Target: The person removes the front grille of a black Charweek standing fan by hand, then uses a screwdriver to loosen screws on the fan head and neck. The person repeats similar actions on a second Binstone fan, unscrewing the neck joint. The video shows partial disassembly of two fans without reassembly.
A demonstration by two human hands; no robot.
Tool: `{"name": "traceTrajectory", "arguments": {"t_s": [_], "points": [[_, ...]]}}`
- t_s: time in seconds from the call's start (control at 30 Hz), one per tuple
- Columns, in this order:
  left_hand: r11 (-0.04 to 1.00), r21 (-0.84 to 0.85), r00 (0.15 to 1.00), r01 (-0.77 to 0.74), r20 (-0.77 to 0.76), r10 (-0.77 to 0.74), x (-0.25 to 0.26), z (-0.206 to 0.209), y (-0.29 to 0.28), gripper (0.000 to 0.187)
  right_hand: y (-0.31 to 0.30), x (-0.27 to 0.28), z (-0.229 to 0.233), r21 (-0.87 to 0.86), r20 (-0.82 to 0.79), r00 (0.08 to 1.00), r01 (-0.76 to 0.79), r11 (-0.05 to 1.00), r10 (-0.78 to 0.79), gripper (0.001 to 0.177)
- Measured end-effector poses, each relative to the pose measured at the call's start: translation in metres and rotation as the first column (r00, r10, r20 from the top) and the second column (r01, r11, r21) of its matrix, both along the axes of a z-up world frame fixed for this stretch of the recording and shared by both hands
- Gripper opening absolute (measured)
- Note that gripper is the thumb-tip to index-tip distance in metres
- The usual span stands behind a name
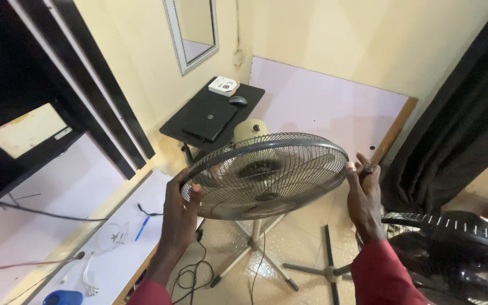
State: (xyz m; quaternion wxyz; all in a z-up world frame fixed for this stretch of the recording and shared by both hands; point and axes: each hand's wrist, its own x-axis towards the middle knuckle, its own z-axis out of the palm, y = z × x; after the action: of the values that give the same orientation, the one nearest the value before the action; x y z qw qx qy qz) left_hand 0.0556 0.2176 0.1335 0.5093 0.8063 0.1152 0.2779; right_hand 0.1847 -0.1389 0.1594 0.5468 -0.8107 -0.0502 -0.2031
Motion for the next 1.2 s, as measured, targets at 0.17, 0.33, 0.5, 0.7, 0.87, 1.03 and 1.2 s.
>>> {"name": "traceTrajectory", "arguments": {"t_s": [0.17, 0.33, 0.5, 0.7, 0.87, 1.03, 1.2], "points": [[0.996, 0.082, 0.996, 0.045, 0.073, -0.051, 0.02, -0.014, 0.017, 0.085, 0.002, 0.012, -0.018, 0.005, -0.132, 0.991, -0.031, 0.999, 0.032, 0.05], [1.0, 0.005, 1.0, -0.002, -0.019, 0.003, 0.029, -0.028, 0.026, 0.09, 0.004, 0.008, -0.037, 0.061, 0.055, 0.991, -0.126, 0.99, 0.122, 0.05], [0.999, 0.03, 1.0, -0.02, 0.006, 0.02, 0.033, -0.047, 0.022, 0.092, -0.003, 0.012, -0.057, -0.025, 0.112, 0.99, -0.08, 0.996, 0.083, 0.048], [0.992, -0.119, 0.986, 0.052, 0.167, -0.032, 0.046, -0.104, 0.026, 0.099, -0.008, 0.042, -0.117, 0.123, 0.186, 0.98, -0.102, 0.987, 0.078, 0.048], [0.978, -0.209, 0.973, 0.025, 0.23, 0.024, 0.059, -0.237, 0.032, 0.092, 0.005, 0.063, -0.24, 0.459, 0.083, 0.995, -0.093, 0.884, 0.062, 0.056], [0.856, -0.497, 0.985, 0.146, 0.156, -0.077, 0.1, -0.371, 0.013, 0.079, 0.037, 0.074, -0.347, 0.607, 0.282, 0.872, -0.485, 0.63, 0.4, 0.049], [0.617, -0.488, 0.772, 0.618, 0.525, -0.358, 0.144, -0.458, -0.027, 0.057, 0.063, 0.071, -0.397, 0.697, 0.385, 0.761, -0.61, 0.377, 0.522, 0.048]]}}
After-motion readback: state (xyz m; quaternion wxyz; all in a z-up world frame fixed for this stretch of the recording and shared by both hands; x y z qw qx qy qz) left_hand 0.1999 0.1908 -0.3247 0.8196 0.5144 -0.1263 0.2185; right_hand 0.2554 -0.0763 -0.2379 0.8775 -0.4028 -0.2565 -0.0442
